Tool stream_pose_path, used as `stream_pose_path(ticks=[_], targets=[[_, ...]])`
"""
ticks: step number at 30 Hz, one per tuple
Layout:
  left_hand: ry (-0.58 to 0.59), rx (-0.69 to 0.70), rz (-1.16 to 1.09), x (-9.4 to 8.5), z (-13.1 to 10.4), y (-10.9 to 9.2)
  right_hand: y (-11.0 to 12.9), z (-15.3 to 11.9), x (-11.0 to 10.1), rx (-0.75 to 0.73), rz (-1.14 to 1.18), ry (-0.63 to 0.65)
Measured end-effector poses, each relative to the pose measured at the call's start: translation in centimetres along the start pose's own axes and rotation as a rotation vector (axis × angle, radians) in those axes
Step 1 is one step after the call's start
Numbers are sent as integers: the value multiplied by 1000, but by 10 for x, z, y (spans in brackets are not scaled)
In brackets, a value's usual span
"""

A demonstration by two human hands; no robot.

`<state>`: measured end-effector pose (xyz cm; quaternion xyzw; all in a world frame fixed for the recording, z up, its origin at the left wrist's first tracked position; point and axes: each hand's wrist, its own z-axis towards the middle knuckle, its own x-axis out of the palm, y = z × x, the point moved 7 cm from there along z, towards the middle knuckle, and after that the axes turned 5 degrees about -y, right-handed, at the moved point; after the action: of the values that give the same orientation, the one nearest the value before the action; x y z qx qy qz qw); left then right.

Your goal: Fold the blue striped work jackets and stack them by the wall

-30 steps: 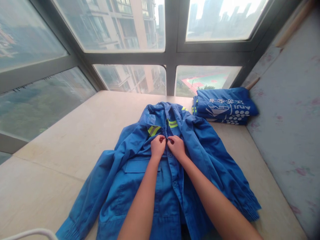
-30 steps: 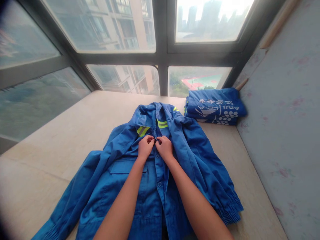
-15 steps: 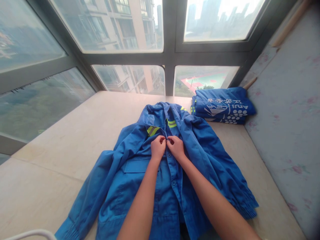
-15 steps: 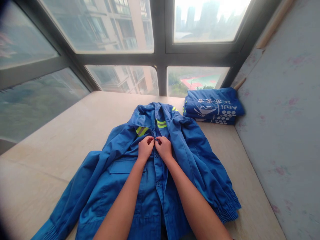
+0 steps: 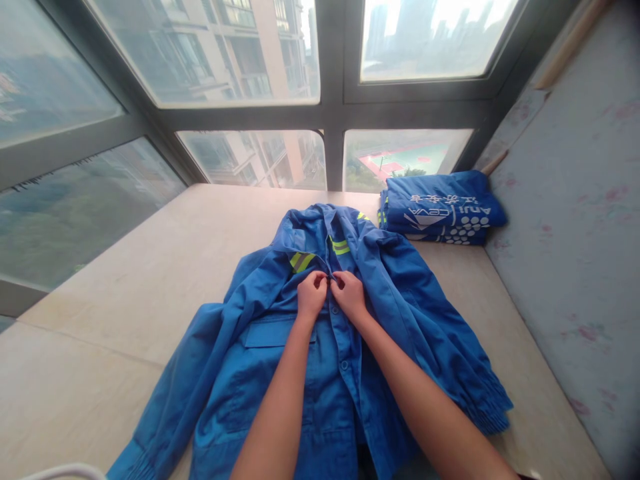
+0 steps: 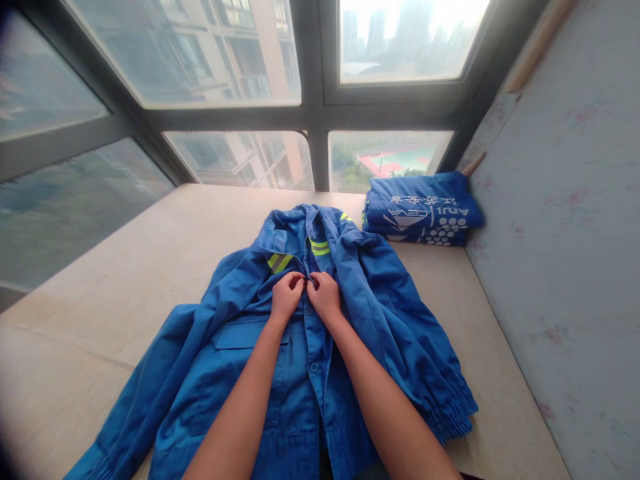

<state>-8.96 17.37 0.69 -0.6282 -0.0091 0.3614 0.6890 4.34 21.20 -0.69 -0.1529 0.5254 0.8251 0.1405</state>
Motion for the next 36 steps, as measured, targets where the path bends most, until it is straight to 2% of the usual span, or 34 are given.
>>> stream_pose_path(ticks=[8,16,22,26,29,36], targets=[[7,-8,-64,1,-1,5,0,0,-4,32,56,-26],[29,4,-59,1,-3,1,4,1,-3,15,67,36],[18,0,-25,-1,-3,-3,6,-2,2,12,-18,81],[14,-31,-8,-1,1,-5,16,-7,4,-25,-113,142],[0,-66,25,0,7,-3,24,-9,2,-75,-144,157],[-77,-113,76,1,11,9,17,-7,4,-19,-117,161]])
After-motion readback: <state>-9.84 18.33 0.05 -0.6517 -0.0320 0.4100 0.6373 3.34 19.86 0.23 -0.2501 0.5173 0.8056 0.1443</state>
